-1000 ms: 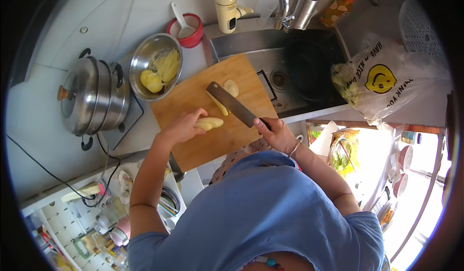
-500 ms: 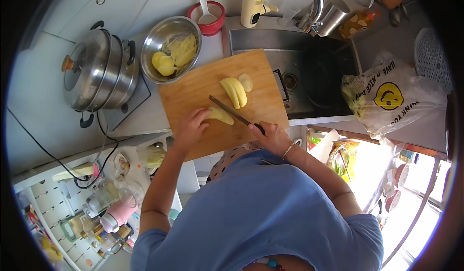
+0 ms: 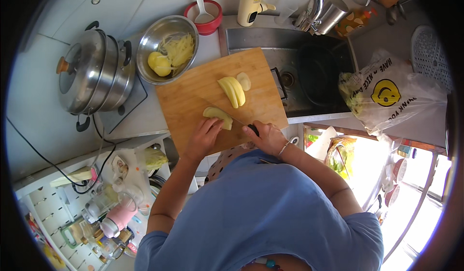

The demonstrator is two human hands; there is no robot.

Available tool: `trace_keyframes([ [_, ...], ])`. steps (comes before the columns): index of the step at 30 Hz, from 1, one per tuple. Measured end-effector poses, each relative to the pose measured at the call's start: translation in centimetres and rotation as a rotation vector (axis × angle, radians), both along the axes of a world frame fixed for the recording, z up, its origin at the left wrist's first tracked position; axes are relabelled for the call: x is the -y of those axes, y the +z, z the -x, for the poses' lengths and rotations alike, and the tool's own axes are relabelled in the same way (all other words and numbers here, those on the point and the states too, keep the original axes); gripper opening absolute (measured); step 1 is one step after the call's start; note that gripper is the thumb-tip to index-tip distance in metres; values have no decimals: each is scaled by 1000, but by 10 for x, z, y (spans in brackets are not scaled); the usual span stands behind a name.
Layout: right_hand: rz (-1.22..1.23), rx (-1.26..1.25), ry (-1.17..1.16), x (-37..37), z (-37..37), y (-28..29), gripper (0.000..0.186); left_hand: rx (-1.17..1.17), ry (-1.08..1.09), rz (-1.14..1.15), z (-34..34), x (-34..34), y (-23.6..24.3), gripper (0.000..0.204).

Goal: The person slices peeled potatoes into thin strips on a wooden cutting board using a knife. The sliced pieces are transferred into a metal bowl. The person continues slicing additional potato pieces throughout the clip.

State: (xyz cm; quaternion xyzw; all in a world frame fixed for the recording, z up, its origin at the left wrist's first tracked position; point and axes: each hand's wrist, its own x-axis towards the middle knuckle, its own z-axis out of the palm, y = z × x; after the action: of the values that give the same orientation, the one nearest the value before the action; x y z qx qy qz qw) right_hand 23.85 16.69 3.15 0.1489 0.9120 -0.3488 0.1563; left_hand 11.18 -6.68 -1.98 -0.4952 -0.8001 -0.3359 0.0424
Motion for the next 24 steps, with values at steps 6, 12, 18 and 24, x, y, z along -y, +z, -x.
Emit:
trace_keyframes([
  [6,20,-2,0,7,-3,3,62,-68,97,-4,-9,-4,-10,42],
  [12,-9,-11,13,4,-1,2,61,-36,172,-62,-20,-12,-11,38],
  [18,-15,-3,26,5,0,2,61,-15,224,-67,-23,-14,-30,41],
  [24,-49,-40,40,5,-1,4,61,-60,240,-63,-23,-14,-31,44],
])
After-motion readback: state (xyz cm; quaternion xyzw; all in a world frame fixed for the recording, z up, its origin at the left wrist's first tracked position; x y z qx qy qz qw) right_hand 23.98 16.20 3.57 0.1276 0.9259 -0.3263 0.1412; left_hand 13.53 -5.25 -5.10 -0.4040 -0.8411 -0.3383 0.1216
